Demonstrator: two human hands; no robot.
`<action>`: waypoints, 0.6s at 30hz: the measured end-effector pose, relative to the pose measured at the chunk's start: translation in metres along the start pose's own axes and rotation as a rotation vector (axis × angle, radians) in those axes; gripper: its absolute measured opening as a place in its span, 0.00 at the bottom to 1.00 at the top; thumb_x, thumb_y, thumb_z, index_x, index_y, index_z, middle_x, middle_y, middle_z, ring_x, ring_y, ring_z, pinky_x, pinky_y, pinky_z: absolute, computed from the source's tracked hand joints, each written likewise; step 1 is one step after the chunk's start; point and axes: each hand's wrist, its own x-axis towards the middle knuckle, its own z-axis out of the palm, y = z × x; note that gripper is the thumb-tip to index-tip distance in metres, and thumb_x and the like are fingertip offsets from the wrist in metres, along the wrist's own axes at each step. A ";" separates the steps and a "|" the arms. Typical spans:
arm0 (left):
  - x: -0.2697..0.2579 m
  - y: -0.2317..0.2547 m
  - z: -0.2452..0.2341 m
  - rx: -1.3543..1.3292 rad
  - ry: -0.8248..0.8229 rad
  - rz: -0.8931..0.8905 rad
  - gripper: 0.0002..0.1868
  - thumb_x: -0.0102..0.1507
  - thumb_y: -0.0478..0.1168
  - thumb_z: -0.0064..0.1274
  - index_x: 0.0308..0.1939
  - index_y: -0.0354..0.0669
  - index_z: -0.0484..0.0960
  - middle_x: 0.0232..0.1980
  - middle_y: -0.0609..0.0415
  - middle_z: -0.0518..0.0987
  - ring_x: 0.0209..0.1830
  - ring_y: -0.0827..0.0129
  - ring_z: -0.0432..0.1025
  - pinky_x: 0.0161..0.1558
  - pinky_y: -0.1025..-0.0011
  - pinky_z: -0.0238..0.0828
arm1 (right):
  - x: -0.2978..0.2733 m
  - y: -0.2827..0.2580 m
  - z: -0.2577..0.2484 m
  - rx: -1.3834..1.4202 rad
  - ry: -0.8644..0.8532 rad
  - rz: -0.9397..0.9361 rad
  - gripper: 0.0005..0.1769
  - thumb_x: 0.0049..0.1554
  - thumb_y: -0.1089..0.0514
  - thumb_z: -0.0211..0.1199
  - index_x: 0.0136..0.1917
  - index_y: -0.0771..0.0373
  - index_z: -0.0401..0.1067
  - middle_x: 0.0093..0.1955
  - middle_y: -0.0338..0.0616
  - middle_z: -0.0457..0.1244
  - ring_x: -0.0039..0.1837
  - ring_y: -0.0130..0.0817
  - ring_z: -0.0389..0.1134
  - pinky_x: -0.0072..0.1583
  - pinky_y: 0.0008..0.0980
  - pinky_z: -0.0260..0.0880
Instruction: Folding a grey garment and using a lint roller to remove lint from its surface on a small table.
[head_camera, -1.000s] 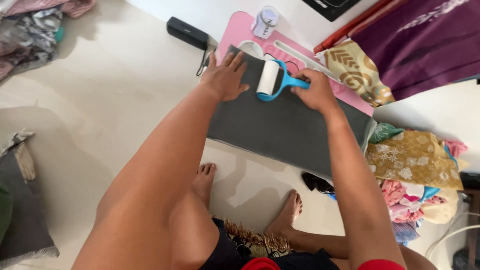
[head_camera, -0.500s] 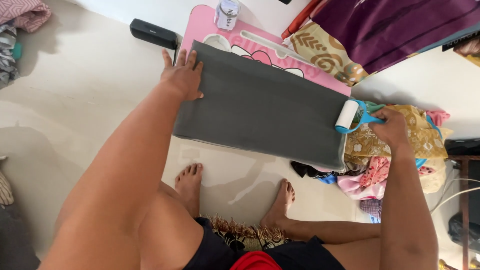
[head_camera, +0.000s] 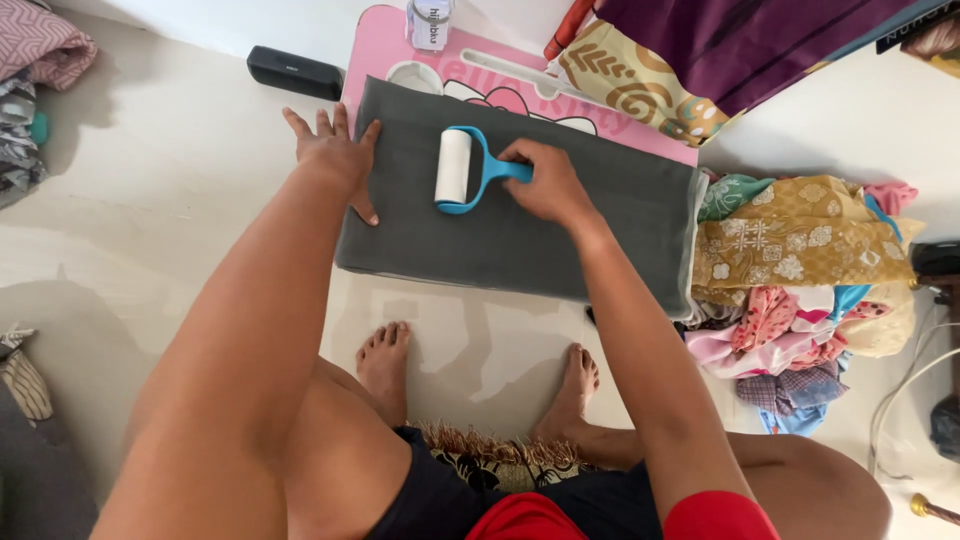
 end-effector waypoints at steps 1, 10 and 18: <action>0.001 0.000 -0.001 0.007 -0.006 -0.018 0.87 0.30 0.72 0.84 0.83 0.60 0.44 0.86 0.36 0.43 0.84 0.39 0.41 0.66 0.19 0.30 | 0.000 0.000 0.001 0.000 -0.009 0.002 0.18 0.45 0.66 0.66 0.52 0.59 0.77 0.45 0.41 0.71 0.45 0.37 0.69 0.50 0.35 0.69; 0.006 0.004 0.005 0.048 0.064 -0.046 0.88 0.28 0.74 0.84 0.83 0.64 0.45 0.86 0.36 0.45 0.84 0.39 0.45 0.67 0.21 0.31 | -0.135 0.148 -0.131 -0.199 0.071 0.378 0.17 0.47 0.67 0.69 0.52 0.63 0.79 0.45 0.45 0.70 0.45 0.37 0.67 0.50 0.34 0.67; -0.010 0.003 0.007 0.087 0.149 0.045 0.91 0.26 0.73 0.84 0.83 0.61 0.42 0.85 0.32 0.43 0.83 0.37 0.44 0.65 0.18 0.35 | -0.172 0.156 -0.125 -0.241 0.214 0.284 0.18 0.44 0.66 0.71 0.51 0.64 0.80 0.42 0.46 0.69 0.41 0.38 0.64 0.45 0.34 0.63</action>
